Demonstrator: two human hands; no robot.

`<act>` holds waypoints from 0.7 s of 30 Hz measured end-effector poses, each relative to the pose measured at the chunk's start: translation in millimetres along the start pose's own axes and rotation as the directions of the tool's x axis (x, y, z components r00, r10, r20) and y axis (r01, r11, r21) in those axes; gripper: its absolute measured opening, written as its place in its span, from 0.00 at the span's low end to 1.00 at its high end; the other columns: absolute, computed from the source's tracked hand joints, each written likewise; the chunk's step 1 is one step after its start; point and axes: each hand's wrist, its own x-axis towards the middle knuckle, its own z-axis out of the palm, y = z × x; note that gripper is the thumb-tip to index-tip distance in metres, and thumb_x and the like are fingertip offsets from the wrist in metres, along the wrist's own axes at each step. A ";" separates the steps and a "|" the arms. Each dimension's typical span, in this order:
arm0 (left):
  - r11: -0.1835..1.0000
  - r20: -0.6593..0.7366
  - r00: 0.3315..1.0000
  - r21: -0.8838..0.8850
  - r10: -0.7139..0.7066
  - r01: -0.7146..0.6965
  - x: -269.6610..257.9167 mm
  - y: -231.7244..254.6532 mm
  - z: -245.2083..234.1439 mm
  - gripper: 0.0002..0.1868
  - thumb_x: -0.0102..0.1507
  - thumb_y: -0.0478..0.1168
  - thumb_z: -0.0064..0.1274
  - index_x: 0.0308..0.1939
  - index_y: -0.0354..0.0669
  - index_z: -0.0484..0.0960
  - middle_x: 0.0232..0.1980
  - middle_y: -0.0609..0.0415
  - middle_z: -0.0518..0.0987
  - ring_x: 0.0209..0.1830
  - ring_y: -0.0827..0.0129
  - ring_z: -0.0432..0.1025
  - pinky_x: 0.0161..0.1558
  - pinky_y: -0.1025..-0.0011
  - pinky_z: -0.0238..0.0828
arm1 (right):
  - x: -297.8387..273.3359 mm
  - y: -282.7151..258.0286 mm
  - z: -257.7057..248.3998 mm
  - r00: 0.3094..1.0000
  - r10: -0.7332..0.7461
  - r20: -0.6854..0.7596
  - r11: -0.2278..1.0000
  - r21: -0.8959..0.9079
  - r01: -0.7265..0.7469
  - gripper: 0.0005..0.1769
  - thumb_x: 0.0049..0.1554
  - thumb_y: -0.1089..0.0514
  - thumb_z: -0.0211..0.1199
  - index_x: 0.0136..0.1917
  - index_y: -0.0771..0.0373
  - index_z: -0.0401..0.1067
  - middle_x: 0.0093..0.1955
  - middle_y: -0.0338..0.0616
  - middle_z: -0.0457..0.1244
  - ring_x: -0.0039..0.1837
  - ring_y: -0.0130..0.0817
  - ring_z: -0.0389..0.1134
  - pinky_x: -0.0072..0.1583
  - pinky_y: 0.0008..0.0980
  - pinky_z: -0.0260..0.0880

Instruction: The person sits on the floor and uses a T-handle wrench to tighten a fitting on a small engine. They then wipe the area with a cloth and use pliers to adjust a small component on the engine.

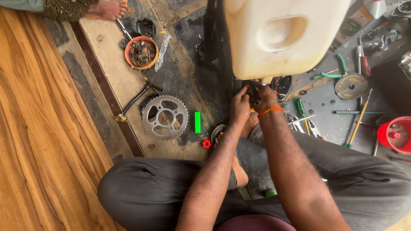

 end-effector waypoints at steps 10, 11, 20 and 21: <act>0.908 -0.108 0.992 0.418 0.060 -0.009 -30.1 62.3 6.0 0.21 0.66 0.33 0.49 0.65 0.41 0.78 0.50 0.41 0.84 0.49 0.55 0.81 0.49 0.63 0.76 | -11.0 -10.3 -4.8 1.000 0.006 0.004 0.999 -0.040 -0.005 0.12 0.67 0.46 0.59 0.54 0.55 0.74 0.39 0.33 0.66 0.33 0.25 0.62 0.30 0.23 0.59; 0.907 -0.110 0.989 0.418 0.104 -0.049 -29.3 59.8 5.2 0.23 0.64 0.31 0.49 0.64 0.41 0.79 0.50 0.42 0.84 0.49 0.55 0.81 0.49 0.64 0.76 | -10.2 -11.4 -4.4 1.000 0.005 0.026 1.000 -0.005 -0.005 0.12 0.68 0.47 0.59 0.53 0.56 0.73 0.38 0.34 0.66 0.32 0.26 0.62 0.30 0.23 0.59; 0.951 -0.127 0.990 0.307 0.062 -0.020 -24.8 23.4 12.2 0.20 0.70 0.32 0.48 0.67 0.41 0.78 0.55 0.41 0.83 0.53 0.58 0.80 0.51 0.66 0.77 | -8.5 -15.0 -8.1 0.994 0.021 0.106 0.998 -0.053 -0.015 0.10 0.67 0.48 0.54 0.47 0.52 0.71 0.36 0.35 0.64 0.31 0.27 0.63 0.28 0.21 0.59; 0.967 -0.123 0.991 0.255 0.058 -0.025 -27.0 20.1 13.0 0.21 0.69 0.31 0.48 0.67 0.41 0.77 0.56 0.42 0.83 0.53 0.59 0.80 0.52 0.67 0.77 | -11.3 -13.6 -10.3 0.995 0.036 0.090 0.998 -0.055 -0.031 0.12 0.68 0.47 0.54 0.47 0.53 0.71 0.36 0.35 0.64 0.31 0.27 0.63 0.28 0.21 0.58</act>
